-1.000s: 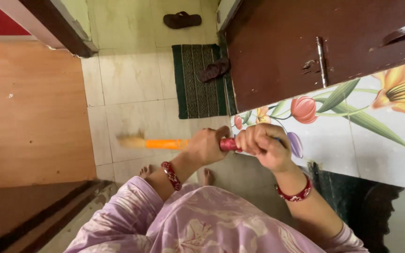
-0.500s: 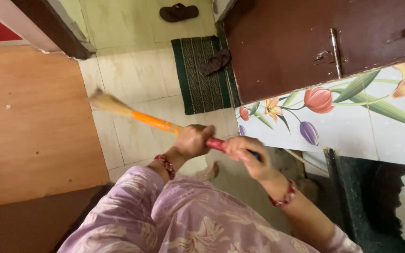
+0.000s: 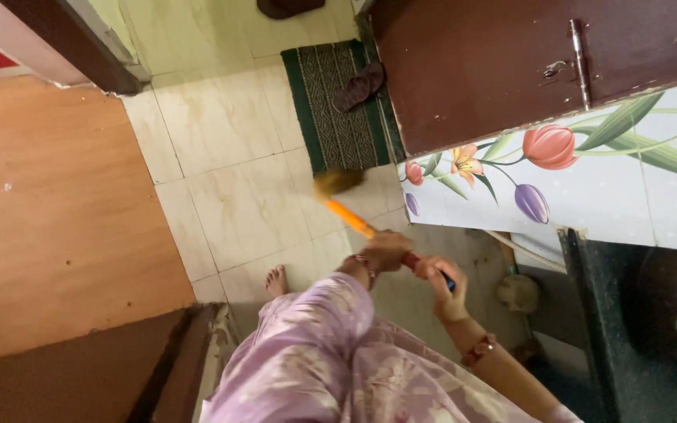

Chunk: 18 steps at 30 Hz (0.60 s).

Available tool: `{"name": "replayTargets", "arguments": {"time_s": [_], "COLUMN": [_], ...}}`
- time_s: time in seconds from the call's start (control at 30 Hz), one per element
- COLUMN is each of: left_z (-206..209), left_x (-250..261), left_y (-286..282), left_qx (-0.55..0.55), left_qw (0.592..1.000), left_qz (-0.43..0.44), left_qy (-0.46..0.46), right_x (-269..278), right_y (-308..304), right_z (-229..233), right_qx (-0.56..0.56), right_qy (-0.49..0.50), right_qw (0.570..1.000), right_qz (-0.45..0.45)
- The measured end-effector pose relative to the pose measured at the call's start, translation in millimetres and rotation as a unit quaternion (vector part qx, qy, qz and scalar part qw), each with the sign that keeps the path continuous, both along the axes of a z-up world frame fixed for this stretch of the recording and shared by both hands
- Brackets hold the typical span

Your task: The person sweeps various floors including a hallway, doorway, and bathroom using a broom, moving floor mats and debris aside.

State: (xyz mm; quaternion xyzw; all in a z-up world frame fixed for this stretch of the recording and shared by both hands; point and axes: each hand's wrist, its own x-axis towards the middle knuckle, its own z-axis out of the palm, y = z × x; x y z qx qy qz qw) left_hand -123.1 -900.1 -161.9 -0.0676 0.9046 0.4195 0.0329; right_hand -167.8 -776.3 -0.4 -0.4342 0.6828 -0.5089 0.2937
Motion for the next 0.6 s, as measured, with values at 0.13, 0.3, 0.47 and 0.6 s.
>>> {"name": "replayTargets", "arguments": {"time_s": [0.13,0.3,0.47,0.6], "left_z": [26.7,104.1,171.6,141.7], "left_x": [111.9,176.9,119.8,78.7], "left_y": [-69.7,-115.1,-53.7,-19.7], "left_qx": [0.012,-0.067,-0.017,0.107], "left_qw": [0.989,0.959,0.896,0.925], "left_qz": [0.123,0.274,0.313,0.220], "left_qy": [-0.086,0.010,0.313,0.292], "right_x": [28.8,60.0,13.1,16.3], "right_y": [-61.2,-118.6,-63.4,-36.4], "right_z": [-11.7,24.4,133.4,128.7], "right_qx": [0.014,-0.042,-0.140,-0.105], "right_qy": [-0.141,-0.338,-0.304,-0.118], "right_qw": [0.982,0.931,0.928,0.968], "right_qz": [0.127,0.129,0.165,0.195]}}
